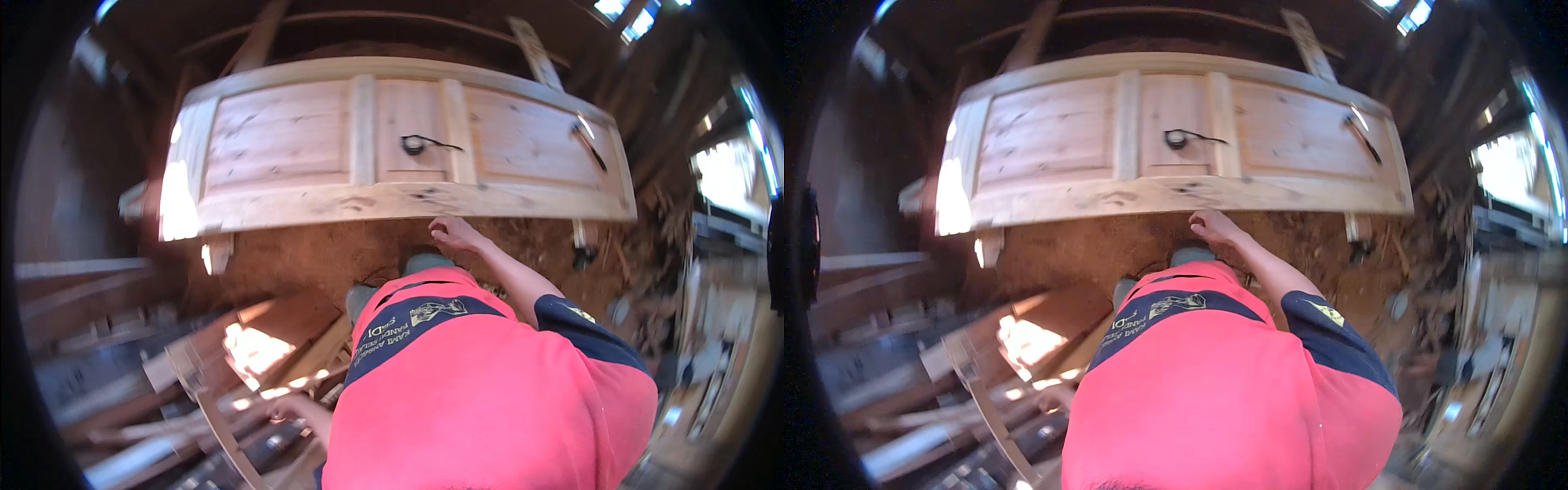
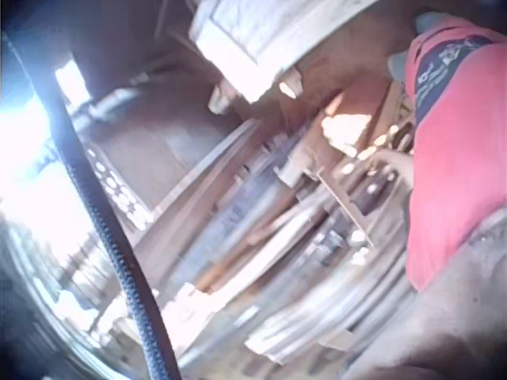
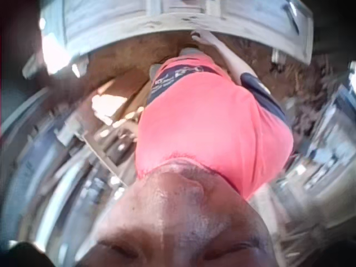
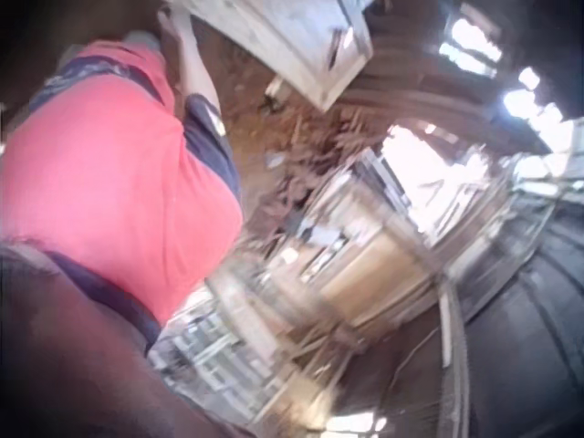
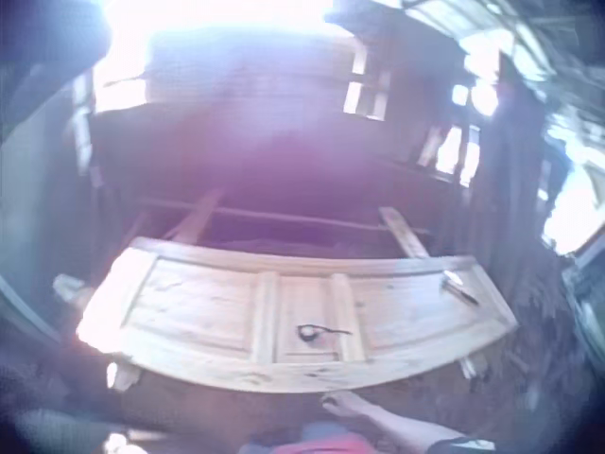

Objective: The person measures a wooden door with a tape measure, marks it with a pencil, hammers a wooden board onto the side, cuts the board with a circular saw, and then sands the door frame using a power sander.

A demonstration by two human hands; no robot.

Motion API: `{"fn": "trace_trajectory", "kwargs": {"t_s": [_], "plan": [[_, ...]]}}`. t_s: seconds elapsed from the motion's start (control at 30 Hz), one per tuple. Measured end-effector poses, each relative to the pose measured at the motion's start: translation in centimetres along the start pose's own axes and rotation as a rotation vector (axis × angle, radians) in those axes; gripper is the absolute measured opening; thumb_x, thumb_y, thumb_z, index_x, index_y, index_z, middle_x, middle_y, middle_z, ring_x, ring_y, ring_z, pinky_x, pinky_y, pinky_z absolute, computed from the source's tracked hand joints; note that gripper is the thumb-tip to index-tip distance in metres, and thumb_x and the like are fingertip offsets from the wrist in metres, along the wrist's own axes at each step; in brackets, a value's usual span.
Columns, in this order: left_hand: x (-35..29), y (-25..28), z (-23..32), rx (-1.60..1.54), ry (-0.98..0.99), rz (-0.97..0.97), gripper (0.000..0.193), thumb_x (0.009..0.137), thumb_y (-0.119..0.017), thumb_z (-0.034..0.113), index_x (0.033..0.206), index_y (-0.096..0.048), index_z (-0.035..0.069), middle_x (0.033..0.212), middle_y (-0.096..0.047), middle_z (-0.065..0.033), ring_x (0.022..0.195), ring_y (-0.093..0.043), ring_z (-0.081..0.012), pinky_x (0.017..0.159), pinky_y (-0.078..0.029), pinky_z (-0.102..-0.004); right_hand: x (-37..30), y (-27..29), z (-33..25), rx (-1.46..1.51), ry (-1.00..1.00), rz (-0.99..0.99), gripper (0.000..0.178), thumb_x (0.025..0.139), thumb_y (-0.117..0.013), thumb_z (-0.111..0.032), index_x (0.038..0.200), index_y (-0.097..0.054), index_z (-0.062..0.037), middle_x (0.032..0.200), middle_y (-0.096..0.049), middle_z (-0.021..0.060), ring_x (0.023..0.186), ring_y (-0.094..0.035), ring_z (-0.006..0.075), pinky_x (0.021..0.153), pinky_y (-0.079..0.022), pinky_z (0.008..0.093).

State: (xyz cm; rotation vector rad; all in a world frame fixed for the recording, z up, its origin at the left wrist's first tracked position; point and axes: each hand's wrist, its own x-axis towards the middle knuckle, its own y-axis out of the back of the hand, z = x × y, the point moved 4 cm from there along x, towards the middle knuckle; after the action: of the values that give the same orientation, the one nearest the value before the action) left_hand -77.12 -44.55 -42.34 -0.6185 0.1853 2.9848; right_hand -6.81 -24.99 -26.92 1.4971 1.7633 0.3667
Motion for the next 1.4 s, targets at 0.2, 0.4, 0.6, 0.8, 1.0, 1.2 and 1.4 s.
{"fn": "trace_trajectory", "kwargs": {"t_s": [0.2, 0.4, 0.6, 0.8, 1.0, 1.2, 1.4], "plan": [[-30.5, -29.7, -4.7, 0.568, -0.386, -1.521, 0.039, 0.101, -0.056, 0.029, 0.127, -0.059, 0.000, 0.108, -0.064, -0.0091, 0.098, -0.062, -0.0215, 0.081, -0.051, -0.0324, -6.4, 1.5, 4.8, 0.077, -0.162, 0.220, 0.026, 0.089, -0.064, -0.023, 0.108, -0.070, -0.0066, 0.098, -0.073, 0.0168, 0.094, -0.071, 0.0323, 0.083, -0.055, 0.0412], [-58.2, -38.1, -1.3, 0.758, -1.327, -2.013, 0.045, 0.093, -0.067, 0.025, 0.131, -0.057, 0.004, 0.127, -0.057, -0.0217, 0.117, -0.056, -0.0387, 0.098, -0.046, -0.0470, -10.1, 12.7, 21.9, 0.010, -0.251, 0.757, 0.028, 0.089, -0.063, -0.020, 0.110, -0.068, -0.0034, 0.098, -0.071, 0.0175, 0.091, -0.070, 0.0332, 0.082, -0.055, 0.0428], [-67.5, -44.7, -8.8, 0.884, -1.488, -1.603, 0.074, 0.083, -0.074, 0.032, 0.147, -0.043, 0.010, 0.150, -0.036, -0.0259, 0.141, -0.032, -0.0446, 0.113, -0.032, -0.0558, -10.3, 32.7, 41.6, -0.166, -0.386, 1.095, 0.042, 0.087, -0.065, -0.019, 0.126, -0.060, -0.0058, 0.121, -0.063, 0.0194, 0.113, -0.058, 0.0398, 0.098, -0.047, 0.0461], [-67.7, -48.0, -12.9, 1.297, -1.693, -1.419, 0.084, 0.079, -0.076, 0.027, 0.150, -0.038, 0.004, 0.154, -0.031, -0.0293, 0.146, -0.023, -0.0435, 0.117, -0.022, -0.0574, -8.5, 46.2, 54.2, -0.189, -0.853, 0.911, 0.061, 0.086, -0.068, -0.022, 0.142, -0.047, -0.0119, 0.145, -0.048, 0.0130, 0.130, -0.048, 0.0356, 0.104, -0.045, 0.0495], [-69.1, -49.8, -12.3, 1.372, -1.534, -1.280, 0.078, 0.078, -0.077, 0.027, 0.145, -0.044, 0.005, 0.140, -0.046, -0.0308, 0.129, -0.048, -0.0438, 0.105, -0.040, -0.0535, -5.8, 52.3, 61.1, -0.372, -0.929, 0.807, 0.059, 0.089, -0.063, -0.024, 0.144, -0.045, -0.0145, 0.149, -0.045, 0.0096, 0.137, -0.043, 0.0302, 0.107, -0.043, 0.0512], [-70.1, -49.1, -11.7, 1.511, -1.406, -1.123, 0.058, 0.074, -0.077, 0.035, 0.118, -0.059, 0.000, 0.105, -0.068, -0.0257, 0.097, -0.066, -0.0439, 0.085, -0.054, -0.0488, -3.4, 51.3, 61.0, -0.473, -0.846, 0.519, 0.028, 0.096, -0.049, -0.019, 0.122, -0.057, -0.0129, 0.116, -0.068, 0.0135, 0.116, -0.062, 0.0314, 0.093, -0.050, 0.0497], [-76.8, -45.1, -21.0, 0.927, -0.103, -1.537, 0.028, 0.087, -0.065, 0.039, 0.094, -0.063, 0.012, 0.076, -0.061, -0.0018, 0.065, -0.055, -0.0106, 0.056, -0.043, -0.0279, -5.3, 38.8, 55.8, 0.253, -0.620, 0.837, 0.034, 0.092, -0.059, -0.033, 0.114, -0.057, -0.0072, 0.079, -0.068, 0.0157, 0.070, -0.069, 0.0299, 0.057, -0.052, 0.0441]]}}
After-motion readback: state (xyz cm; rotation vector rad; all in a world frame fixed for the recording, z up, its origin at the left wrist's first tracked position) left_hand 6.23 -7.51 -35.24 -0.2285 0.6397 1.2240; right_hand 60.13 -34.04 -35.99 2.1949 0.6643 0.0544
